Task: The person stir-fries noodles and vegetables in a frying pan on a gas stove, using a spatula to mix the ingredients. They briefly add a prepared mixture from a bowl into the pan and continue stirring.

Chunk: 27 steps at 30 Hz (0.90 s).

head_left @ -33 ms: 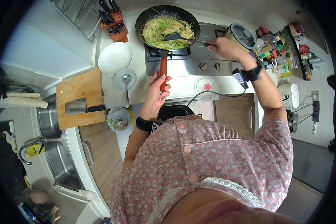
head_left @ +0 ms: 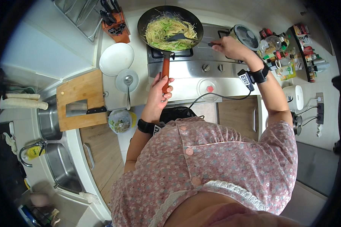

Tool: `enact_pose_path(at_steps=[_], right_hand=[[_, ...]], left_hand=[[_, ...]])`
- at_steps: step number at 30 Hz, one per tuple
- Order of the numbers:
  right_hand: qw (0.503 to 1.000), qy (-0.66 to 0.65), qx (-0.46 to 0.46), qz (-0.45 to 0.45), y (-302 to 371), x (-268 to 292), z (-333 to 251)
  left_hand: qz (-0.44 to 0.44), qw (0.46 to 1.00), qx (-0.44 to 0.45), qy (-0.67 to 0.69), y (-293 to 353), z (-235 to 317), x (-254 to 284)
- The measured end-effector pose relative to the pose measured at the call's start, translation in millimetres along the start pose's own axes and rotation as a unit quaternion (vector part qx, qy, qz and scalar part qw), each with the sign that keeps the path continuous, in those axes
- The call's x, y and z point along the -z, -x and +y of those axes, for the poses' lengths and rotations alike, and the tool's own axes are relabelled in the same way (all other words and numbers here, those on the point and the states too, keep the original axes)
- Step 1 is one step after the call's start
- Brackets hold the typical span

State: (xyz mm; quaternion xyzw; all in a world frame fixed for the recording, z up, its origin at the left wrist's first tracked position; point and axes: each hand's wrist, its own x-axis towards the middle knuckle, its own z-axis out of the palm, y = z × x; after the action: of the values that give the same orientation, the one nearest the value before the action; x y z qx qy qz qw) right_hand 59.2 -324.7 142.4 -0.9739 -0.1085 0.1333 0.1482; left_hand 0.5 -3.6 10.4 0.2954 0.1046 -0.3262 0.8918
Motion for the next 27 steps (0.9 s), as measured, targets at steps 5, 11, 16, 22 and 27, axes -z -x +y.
enact_pose_path(at_steps=[5, 11, 16, 22, 27], right_hand=[[0.995, 0.044, 0.007, 0.087, -62.7, -18.4, -7.9], [0.997, 0.07, -0.031, -0.013, -12.1, 10.5, -18.1], [0.995, 0.095, 0.041, -0.011, -33.3, -6.7, -19.2], [0.99, 0.128, -0.05, -0.016, -29.0, -6.2, -11.9], [0.998, 0.032, 0.044, 0.037, -41.2, -25.5, -25.1]], left_hand=[[0.008, 1.0, 0.0, -0.011, 2.1, -3.1, -2.9], [0.004, 1.0, -0.004, -0.006, 2.1, -0.3, -0.3], [0.009, 1.0, -0.003, -0.008, 2.0, -0.7, -3.3], [0.034, 0.999, -0.006, -0.01, 4.5, 2.1, -3.0], [0.018, 1.0, -0.007, -0.01, 3.7, -3.5, -4.7]])
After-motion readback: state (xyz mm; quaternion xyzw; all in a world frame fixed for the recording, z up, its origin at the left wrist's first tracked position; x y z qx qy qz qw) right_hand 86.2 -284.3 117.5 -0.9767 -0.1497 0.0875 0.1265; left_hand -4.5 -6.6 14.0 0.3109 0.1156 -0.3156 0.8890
